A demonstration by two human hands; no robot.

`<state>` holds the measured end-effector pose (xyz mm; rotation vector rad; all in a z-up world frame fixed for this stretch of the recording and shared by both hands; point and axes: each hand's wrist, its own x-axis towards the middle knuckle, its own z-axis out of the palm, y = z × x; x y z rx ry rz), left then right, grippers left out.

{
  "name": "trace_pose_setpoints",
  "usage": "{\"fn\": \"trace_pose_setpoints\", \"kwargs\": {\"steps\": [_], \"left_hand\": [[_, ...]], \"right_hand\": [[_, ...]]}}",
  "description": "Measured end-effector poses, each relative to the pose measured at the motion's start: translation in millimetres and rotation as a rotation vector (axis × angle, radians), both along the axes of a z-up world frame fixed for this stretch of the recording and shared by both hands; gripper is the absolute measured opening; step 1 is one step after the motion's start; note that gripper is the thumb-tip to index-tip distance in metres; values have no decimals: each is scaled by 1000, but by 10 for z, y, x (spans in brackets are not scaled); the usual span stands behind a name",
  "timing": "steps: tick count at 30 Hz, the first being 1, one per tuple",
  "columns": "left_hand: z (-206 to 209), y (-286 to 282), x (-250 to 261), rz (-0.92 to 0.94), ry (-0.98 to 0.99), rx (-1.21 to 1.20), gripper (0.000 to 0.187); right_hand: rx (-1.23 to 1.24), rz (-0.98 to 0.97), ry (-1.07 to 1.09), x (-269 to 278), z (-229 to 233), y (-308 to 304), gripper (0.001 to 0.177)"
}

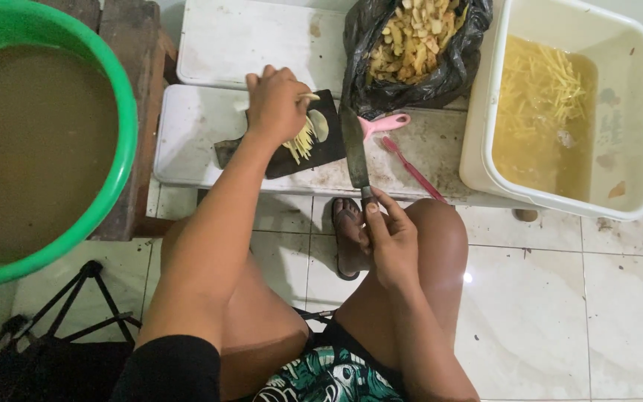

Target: A person is sitting on a chair, slicing potato pieces into thin strips on a small cutting board and then transferring the strips into a bucket of water.

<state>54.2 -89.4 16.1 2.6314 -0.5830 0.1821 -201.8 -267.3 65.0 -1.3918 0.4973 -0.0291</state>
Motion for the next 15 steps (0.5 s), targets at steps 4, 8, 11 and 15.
{"fn": "trace_pose_setpoints", "kwargs": {"steps": [4,8,11,15], "left_hand": [[23,298,-118,169,1,-124,9],[-145,605,-261,394,275,-241,17],[-65,778,-416,476,426,-283,24],[-126,919,-463,509,536,-281,25]], "right_hand": [[-62,152,-43,49,-185,123,38],[-499,243,-82,84,-305,377,33],[-692,285,-184,113,-371,569,35],[-840,282,-240,184,-495,651,32]]}}
